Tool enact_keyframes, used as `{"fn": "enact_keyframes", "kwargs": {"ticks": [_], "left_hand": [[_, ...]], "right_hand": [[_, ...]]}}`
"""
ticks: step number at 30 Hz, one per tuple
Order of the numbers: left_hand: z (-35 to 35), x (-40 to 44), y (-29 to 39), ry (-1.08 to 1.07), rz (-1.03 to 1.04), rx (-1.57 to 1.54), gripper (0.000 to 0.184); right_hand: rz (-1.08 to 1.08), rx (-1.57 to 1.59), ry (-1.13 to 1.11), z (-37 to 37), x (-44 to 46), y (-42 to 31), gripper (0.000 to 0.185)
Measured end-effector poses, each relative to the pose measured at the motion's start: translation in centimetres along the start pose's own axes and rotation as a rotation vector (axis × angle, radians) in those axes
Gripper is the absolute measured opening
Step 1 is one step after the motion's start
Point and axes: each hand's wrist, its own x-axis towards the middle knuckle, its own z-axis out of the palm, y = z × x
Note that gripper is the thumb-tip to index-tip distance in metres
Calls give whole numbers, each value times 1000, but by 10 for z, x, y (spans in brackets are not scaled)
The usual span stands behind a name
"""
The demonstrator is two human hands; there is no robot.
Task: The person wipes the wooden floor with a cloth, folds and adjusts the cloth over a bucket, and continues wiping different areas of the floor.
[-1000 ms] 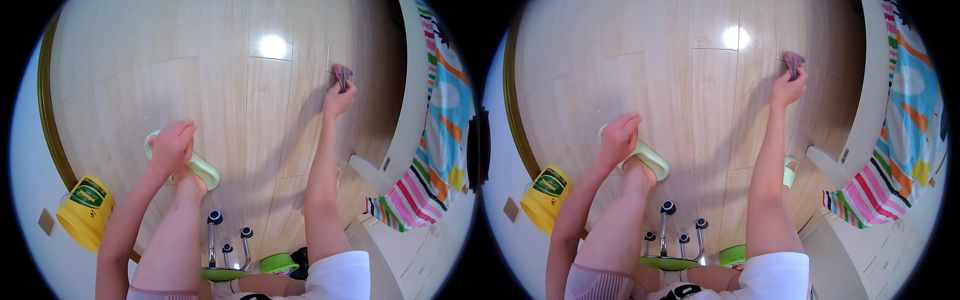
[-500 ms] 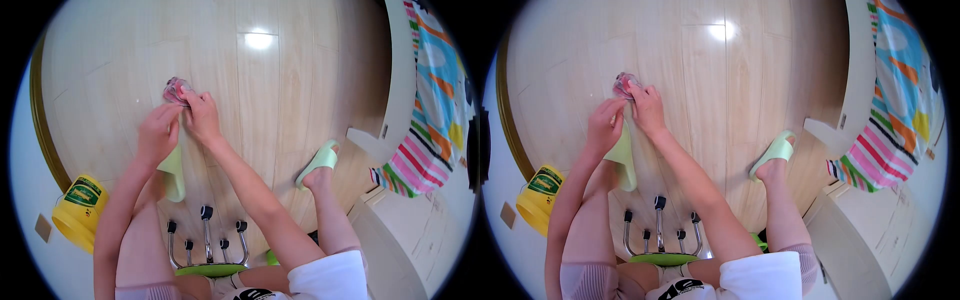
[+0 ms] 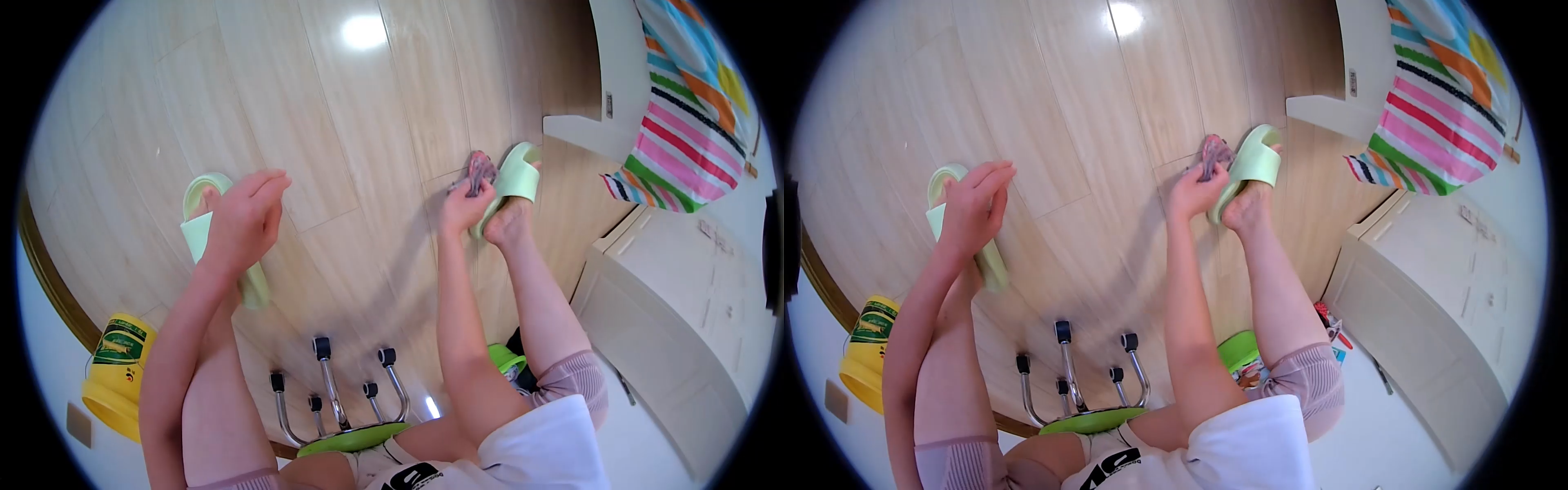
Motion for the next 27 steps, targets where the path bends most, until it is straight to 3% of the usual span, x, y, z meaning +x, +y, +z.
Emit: {"fn": "enact_keyframes", "kwargs": {"ticks": [2, 5, 8, 12, 15, 19, 22, 24, 27], "left_hand": [[-4, -4, -2, 10, -33, 34, 26], [-7, -12, -11, 165, -33, -33, 27], [-14, -23, -22, 263, -129, -73, 27], [-18, -30, -22, 403, -173, -91, 22], [-19, -47, -25, 439, -140, -86, 24], [-24, -77, -37, 433, -163, -123, 27], [-27, -100, -43, 413, -238, -185, 27], [-30, -106, -47, 433, -259, -202, 28], [-38, -109, -55, 485, -263, -171, 30]], "right_hand": [[-50, -138, 22, 24, -20, -26, 25], [-181, 65, -75, 63, -69, -101, 30], [-272, 191, -379, 94, -141, -174, 35], [-393, 411, -737, 132, -201, -235, 26], [-323, 534, -699, 117, -194, -234, 24], [-268, 384, -258, 58, -127, -149, 27], [-201, 62, 26, 9, -62, -64, 25], [-14, -90, 64, -6, -32, -15, 24], [-34, -302, 104, 14, -27, -2, 25]]}}
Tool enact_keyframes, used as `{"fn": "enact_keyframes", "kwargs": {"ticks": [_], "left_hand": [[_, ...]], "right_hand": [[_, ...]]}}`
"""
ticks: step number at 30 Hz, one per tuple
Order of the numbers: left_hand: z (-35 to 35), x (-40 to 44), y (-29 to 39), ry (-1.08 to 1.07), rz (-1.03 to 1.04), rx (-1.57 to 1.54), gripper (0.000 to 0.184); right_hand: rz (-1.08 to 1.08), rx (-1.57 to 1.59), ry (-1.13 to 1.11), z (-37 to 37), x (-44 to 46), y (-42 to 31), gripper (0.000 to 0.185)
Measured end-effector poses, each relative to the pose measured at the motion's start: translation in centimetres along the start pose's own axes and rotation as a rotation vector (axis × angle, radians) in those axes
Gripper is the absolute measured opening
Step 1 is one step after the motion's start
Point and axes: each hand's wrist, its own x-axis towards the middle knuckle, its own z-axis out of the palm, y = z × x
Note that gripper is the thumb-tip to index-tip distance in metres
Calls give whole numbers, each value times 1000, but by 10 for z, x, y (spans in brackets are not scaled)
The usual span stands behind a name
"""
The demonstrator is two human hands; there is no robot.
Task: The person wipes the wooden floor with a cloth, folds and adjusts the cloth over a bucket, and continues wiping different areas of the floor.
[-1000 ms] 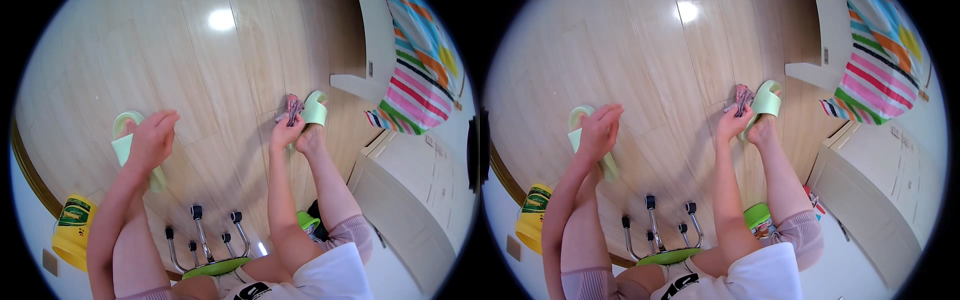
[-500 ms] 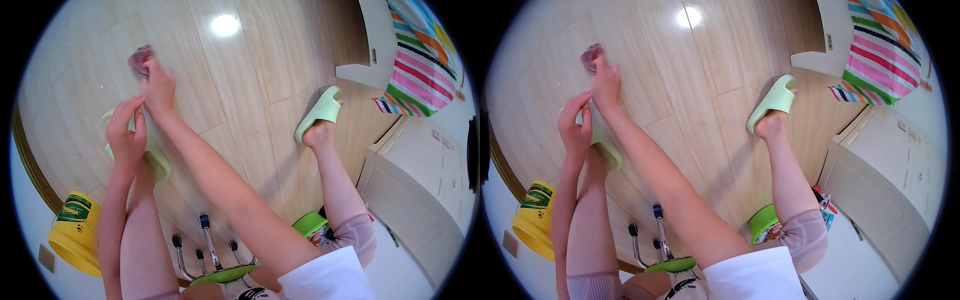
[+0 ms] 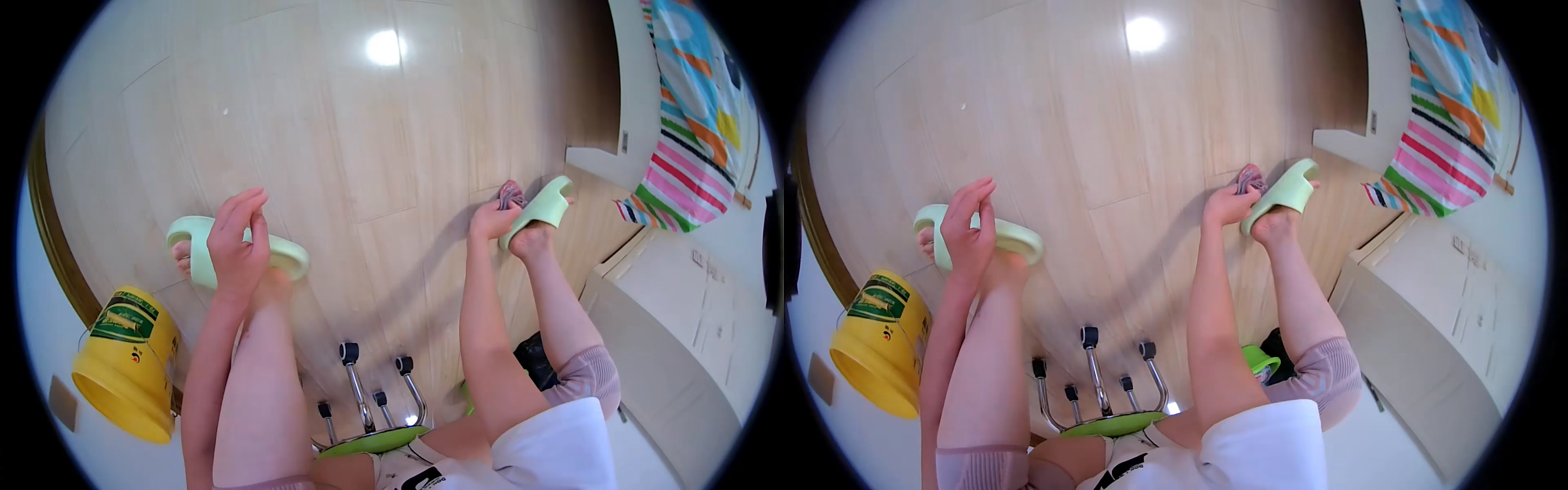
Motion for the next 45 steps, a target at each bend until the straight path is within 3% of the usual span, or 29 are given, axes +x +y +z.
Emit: {"fn": "enact_keyframes", "kwargs": {"ticks": [3, 6, 13, 16, 19, 21, 25, 27, 28, 32, 36, 40, 42, 44, 45], "left_hand": [[-10, 4, -9, 35, -38, 13, 29], [-16, 11, -14, 70, -105, 2, 28], [-39, 20, -32, 196, -120, 74, 27], [-52, 23, -37, 243, -184, 79, 25], [-63, 24, -50, 314, -199, 121, 23], [-67, 27, -60, 354, -220, 119, 23], [-77, 26, -72, 385, -317, 48, 23], [-80, 26, -75, 402, -352, 22, 23], [-81, 26, -75, 408, -373, 15, 23], [-82, 20, -80, 423, -402, -20, 24], [-84, 16, -83, 421, -386, -25, 24], [-83, 16, -87, 447, -428, -27, 24], [-85, 20, -90, 446, -447, -17, 24], [-89, 22, -91, 427, -468, -5, 24], [-91, 23, -93, 437, -469, -16, 24]], "right_hand": [[-167, -64, -93, 7, -47, -70, 29], [-400, 87, -202, 3, -123, -148, 32], [-609, 628, -638, 9, -312, -295, 36], [-581, 804, -792, 5, -343, -333, 35], [-563, 886, -769, 3, -309, -317, 29], [-557, 835, -562, -12, -274, -279, 21], [-291, 468, -433, -41, -226, -184, 19], [-158, 390, -488, -51, -234, -172, 21], [-91, 348, -512, -53, -238, -170, 22], [-393, 353, -471, -35, -297, -232, 22], [-511, 658, -725, -22, -345, -320, 24], [-420, 814, -926, -3, -343, -356, 22], [-476, 848, -741, -10, -313, -339, 21], [-273, 741, -721, -19, -271, -302, 24], [-279, 643, -597, -22, -247, -281, 26]]}}
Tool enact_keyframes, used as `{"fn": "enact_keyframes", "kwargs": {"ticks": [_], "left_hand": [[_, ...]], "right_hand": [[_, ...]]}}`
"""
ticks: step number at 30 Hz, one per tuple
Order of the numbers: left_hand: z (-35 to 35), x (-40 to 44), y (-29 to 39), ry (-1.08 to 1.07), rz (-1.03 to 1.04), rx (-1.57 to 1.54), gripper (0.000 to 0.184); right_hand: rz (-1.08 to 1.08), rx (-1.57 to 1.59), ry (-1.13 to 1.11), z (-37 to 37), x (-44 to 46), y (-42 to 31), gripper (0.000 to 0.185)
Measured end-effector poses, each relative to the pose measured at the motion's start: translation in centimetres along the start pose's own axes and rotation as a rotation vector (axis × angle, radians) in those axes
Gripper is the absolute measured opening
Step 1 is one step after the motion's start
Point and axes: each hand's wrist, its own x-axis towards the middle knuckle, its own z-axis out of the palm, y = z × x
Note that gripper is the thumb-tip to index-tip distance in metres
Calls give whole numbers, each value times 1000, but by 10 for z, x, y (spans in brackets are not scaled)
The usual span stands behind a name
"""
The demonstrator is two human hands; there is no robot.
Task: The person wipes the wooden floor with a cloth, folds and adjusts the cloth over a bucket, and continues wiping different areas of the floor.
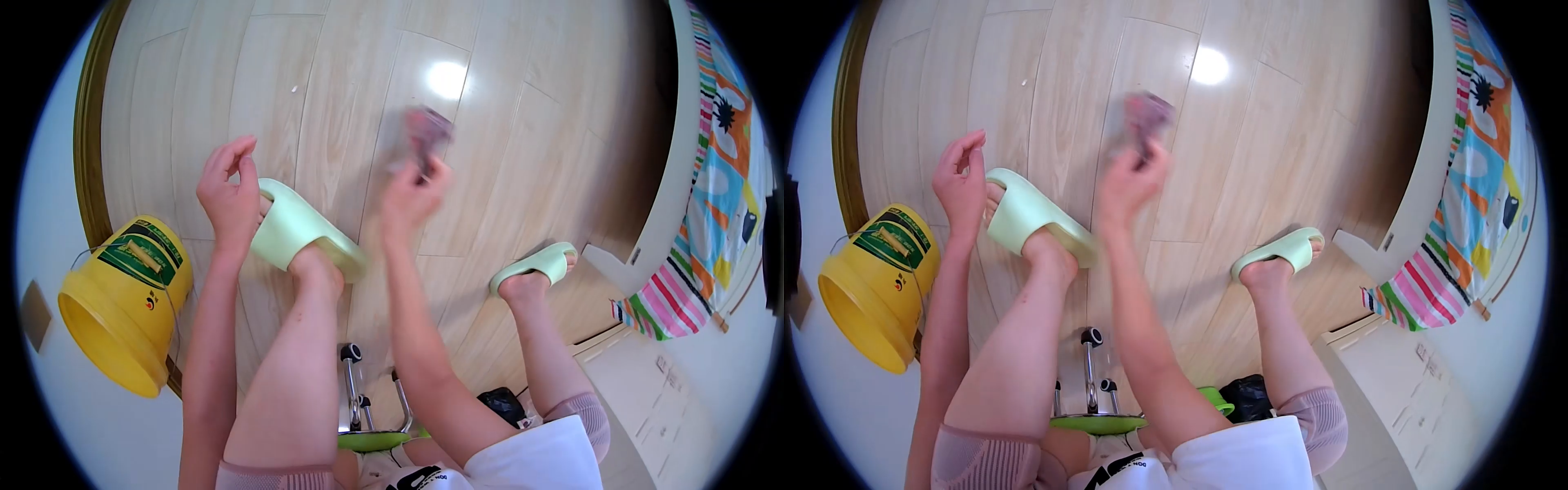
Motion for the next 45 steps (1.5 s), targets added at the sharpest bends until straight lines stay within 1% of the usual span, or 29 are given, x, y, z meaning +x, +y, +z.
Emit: {"fn": "enact_keyframes", "kwargs": {"ticks": [1, 3, 5, 6, 7, 9, 11, 12, 15, 17, 18, 21, 24, 27, 28, 30, 33, 37, 40, 43, 45], "left_hand": [[-1, 3, -1, 5, -3, -14, 24], [-1, 7, -5, 13, -3, -27, 24], [-4, 11, -10, 14, 1, -18, 25], [-5, 13, -11, 13, 1, -9, 25], [-6, 13, -12, 11, 0, 0, 25], [-10, 15, -16, 9, -7, 14, 25], [-14, 18, -20, 9, -19, 22, 24], [-16, 20, -22, 12, -16, 26, 24], [-26, 28, -32, 39, -14, 34, 23], [-33, 33, -36, 64, -18, 33, 23], [-37, 35, -38, 68, -19, 37, 23], [-45, 41, -39, 74, -31, 30, 23], [-48, 45, -36, 87, -42, -1, 22], [-49, 44, -30, 95, -29, -9, 23], [-51, 43, -28, 91, -15, 7, 23], [-55, 38, -24, 90, -4, 17, 23], [-58, 30, -28, 114, -11, 1, 24], [-56, 18, -28, 92, -18, 8, 23], [-51, 18, -23, 64, -10, 28, 22], [-42, 21, -12, 47, 7, 23, 21], [-35, 22, 0, 21, 33, 7, 21]], "right_hand": [[-14, -112, 111, -24, 11, 23, 24], [103, -211, 277, -59, 30, 52, 22], [130, -300, 369, -61, 42, 72, 22], [144, -343, 416, -58, 44, 75, 22], [129, -334, 398, -46, 45, 67, 22], [103, -316, 366, 1, 43, 47, 24], [-66, -353, 243, 50, 34, 15, 25], [-112, -311, 139, 71, 31, -4, 28], [-293, -206, -191, 125, 15, -62, 45], [-420, -131, -363, 152, 9, -80, 52], [-443, -102, -484, 161, 6, -87, 55], [-770, 23, -748, 176, 9, -98, 45], [-964, -28, -1063, 184, 31, -100, 35], [-1184, -124, -1283, 166, 50, -98, 32], [-1200, -148, -1370, 161, 60, -95, 37], [-1221, -206, -1540, 148, 83, -90, 46], [-1188, -264, -1560, 111, 120, -84, 41], [-993, -388, -1482, 64, 154, -53, 49], [-889, -376, -1394, 41, 158, -35, 46], [-878, -210, -1331, 35, 148, -16, 42], [-689, -138, -1363, 24, 135, -6, 40]]}}
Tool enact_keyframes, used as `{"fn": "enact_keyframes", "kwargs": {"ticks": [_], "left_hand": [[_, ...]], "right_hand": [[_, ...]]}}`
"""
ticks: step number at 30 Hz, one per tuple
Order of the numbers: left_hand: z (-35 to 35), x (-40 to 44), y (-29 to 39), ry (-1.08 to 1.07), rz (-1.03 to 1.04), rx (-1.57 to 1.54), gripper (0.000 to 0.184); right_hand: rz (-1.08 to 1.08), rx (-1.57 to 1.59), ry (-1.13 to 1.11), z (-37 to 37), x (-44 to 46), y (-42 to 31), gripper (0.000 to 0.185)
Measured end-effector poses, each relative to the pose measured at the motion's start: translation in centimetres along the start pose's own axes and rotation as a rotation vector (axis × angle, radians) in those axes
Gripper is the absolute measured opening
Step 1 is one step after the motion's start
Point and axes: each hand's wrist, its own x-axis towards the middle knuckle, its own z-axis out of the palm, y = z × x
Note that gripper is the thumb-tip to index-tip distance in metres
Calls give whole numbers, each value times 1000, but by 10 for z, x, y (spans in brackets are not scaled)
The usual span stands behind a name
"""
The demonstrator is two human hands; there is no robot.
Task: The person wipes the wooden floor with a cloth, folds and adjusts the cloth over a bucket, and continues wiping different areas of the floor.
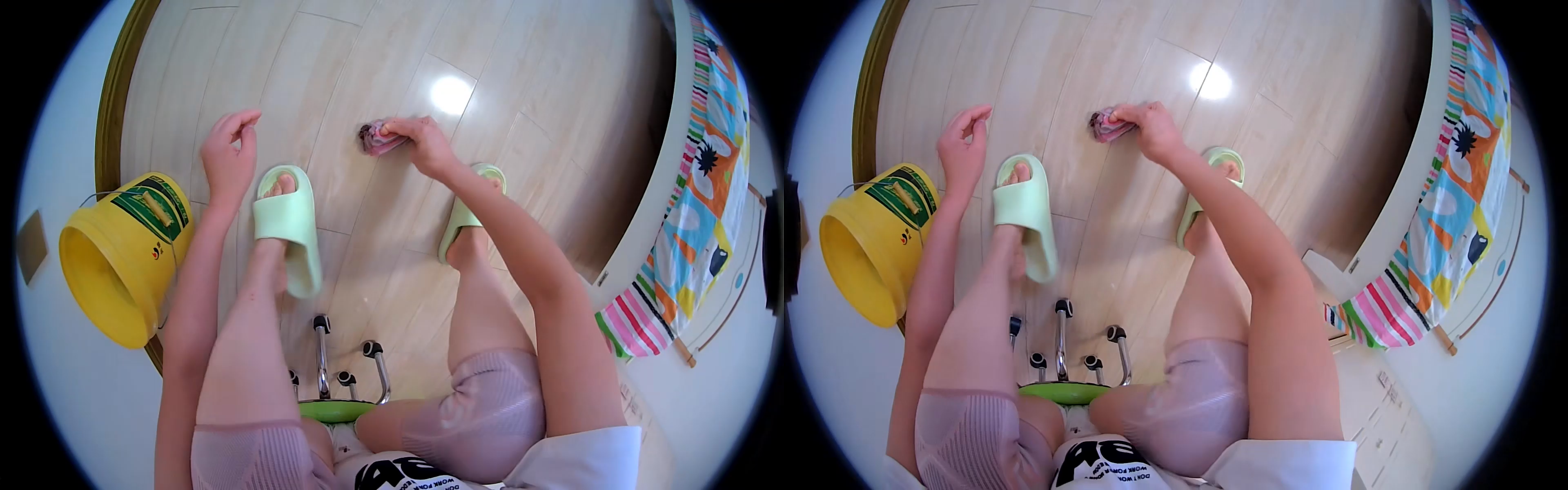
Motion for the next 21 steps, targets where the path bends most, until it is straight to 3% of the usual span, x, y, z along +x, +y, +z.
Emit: {"fn": "enact_keyframes", "kwargs": {"ticks": [1, 2, 5, 8, 11, 12, 18, 21], "left_hand": [[5, 0, 5, -12, 16, -9, 20], [9, -1, 11, -23, 29, -14, 20], [15, -10, 18, -115, 133, 14, 19], [24, -23, 29, -152, 127, -9, 19], [32, -36, 26, -214, 113, -30, 21], [34, -37, 29, -198, 112, -44, 20], [47, -63, 29, -176, 62, -108, 20], [49, -81, 23, -189, 32, -103, 21]], "right_hand": [[42, 83, 3, 4, -6, -8, 39], [-38, 29, 29, 6, -14, -15, 38], [41, -146, 103, 19, -30, -29, 38], [-8, 12, 79, 32, -35, -17, 39], [109, -56, -105, 36, -52, -39, 39], [48, -115, -90, 40, -56, -41, 42], [230, 23, -332, 57, -71, -36, 49], [280, -79, -573, 68, -86, -42, 45]]}}
